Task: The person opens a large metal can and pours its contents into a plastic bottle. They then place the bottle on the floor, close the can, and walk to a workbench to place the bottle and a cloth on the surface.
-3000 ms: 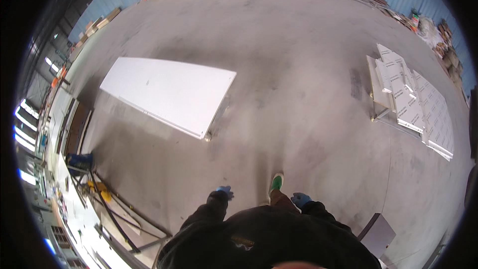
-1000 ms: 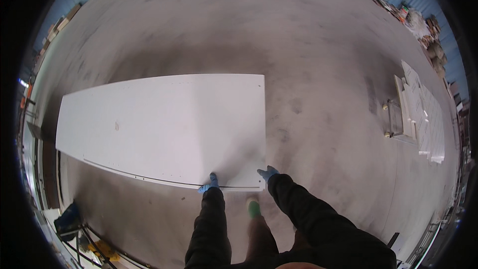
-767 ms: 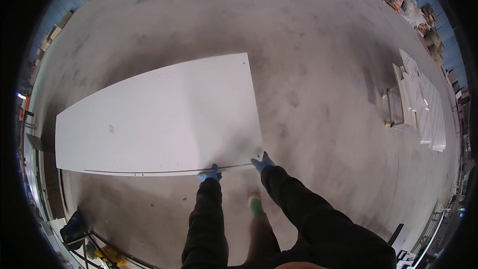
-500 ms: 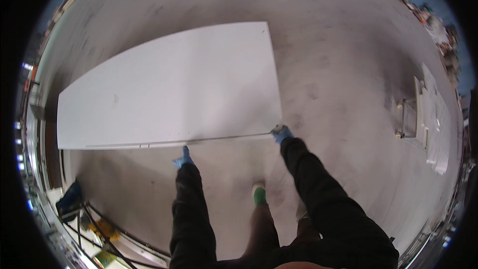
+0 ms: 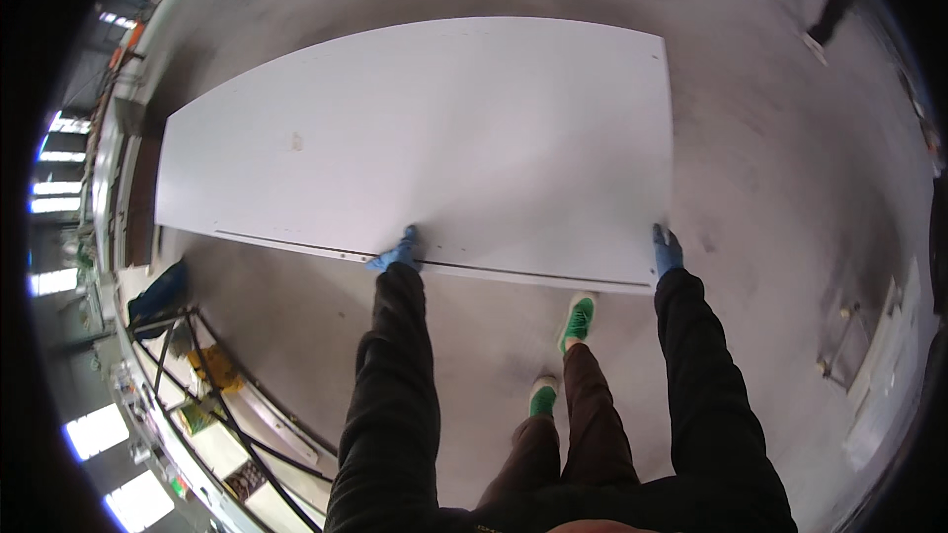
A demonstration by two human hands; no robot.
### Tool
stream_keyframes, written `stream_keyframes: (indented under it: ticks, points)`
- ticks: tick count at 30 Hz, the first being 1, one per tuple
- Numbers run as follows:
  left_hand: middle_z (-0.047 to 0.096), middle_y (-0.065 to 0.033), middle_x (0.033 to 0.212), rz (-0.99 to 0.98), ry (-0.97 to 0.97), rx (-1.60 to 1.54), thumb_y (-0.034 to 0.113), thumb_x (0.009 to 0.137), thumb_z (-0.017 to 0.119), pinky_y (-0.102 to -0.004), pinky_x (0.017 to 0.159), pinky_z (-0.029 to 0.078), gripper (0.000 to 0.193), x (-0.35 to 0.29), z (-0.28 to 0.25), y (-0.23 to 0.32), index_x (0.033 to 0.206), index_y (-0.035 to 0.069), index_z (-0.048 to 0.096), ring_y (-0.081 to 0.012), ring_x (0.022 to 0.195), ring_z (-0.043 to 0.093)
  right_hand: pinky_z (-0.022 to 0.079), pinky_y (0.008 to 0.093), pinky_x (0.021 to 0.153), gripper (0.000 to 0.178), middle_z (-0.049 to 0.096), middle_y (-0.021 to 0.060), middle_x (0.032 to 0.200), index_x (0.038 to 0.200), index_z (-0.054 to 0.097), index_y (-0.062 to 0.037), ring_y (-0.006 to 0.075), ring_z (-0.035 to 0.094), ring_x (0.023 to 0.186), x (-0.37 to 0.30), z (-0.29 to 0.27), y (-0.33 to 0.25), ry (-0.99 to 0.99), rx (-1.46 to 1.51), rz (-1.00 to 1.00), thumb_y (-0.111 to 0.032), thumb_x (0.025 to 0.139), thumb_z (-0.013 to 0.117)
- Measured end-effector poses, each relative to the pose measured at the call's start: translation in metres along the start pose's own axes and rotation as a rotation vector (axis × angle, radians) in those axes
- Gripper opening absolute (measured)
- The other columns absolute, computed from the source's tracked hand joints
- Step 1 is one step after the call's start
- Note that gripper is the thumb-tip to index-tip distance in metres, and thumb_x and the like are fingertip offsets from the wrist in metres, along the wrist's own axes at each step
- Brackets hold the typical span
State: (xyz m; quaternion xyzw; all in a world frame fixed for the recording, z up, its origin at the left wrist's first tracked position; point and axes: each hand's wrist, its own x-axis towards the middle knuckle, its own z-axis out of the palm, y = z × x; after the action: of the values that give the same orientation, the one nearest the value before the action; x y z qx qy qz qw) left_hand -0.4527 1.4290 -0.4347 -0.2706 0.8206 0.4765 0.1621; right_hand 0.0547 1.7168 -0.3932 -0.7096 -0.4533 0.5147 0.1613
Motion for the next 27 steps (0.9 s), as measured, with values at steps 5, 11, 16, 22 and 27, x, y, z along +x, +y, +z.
stream_keyframes:
  ticks: [5,11,16,22,27]
  points:
    - [0.045,-0.0170,0.148,0.068,0.065,0.003,0.016,0.061,0.099,-0.0518,0.094,0.052,0.151,0.006,0.021,0.023,0.157,0.010,-0.019,-0.0284,0.121,0.056,0.054,0.0503,0.085,0.076,0.074,0.0224,0.098,0.099,0.073,-0.0016,0.0409,0.070,0.098,0.038,0.039,-0.067,0.265,-0.433,-0.083,-0.075,0.084,0.060]
    - [0.043,-0.0202,0.150,-0.001,-0.001,-0.072,0.014,0.065,0.096,-0.0417,0.108,0.047,0.134,-0.023,0.073,0.099,0.154,0.001,-0.003,-0.0296,0.129,0.050,0.053,0.0488,0.085,0.073,0.073,0.0241,0.098,0.099,0.072,-0.0029,0.0405,0.069,0.098,0.130,0.068,-0.131,0.206,-0.418,-0.158,-0.074,0.086,0.059]
    - [0.043,-0.0173,0.150,-0.089,-0.174,-0.243,0.018,0.070,0.094,-0.0456,0.101,0.053,0.134,-0.024,0.104,0.161,0.155,0.002,-0.008,-0.0298,0.128,0.051,0.052,0.0410,0.079,0.060,0.072,0.0177,0.089,0.100,0.072,-0.0001,0.0293,0.065,0.082,0.196,0.103,-0.185,0.279,-0.469,-0.336,-0.060,0.092,0.066]
    - [0.037,-0.0148,0.154,-0.160,0.044,-0.068,0.015,0.070,0.093,-0.0407,0.107,0.049,0.139,-0.036,0.109,0.178,0.157,0.003,-0.014,-0.0282,0.131,0.048,0.049,0.0258,0.091,0.045,0.069,0.0071,0.110,0.116,0.068,0.0045,0.0131,0.062,0.099,0.221,0.115,-0.181,0.018,0.060,-0.238,-0.036,0.098,0.069]
    - [0.029,-0.0155,0.159,-0.039,0.058,-0.192,0.014,0.067,0.094,-0.0323,0.117,0.040,0.139,-0.007,0.101,0.136,0.159,0.004,-0.010,-0.0253,0.134,0.045,0.048,0.0266,0.091,0.048,0.069,0.0066,0.109,0.118,0.066,0.0049,0.0137,0.061,0.099,0.198,0.103,-0.151,-0.035,0.271,-0.302,-0.038,0.098,0.069]
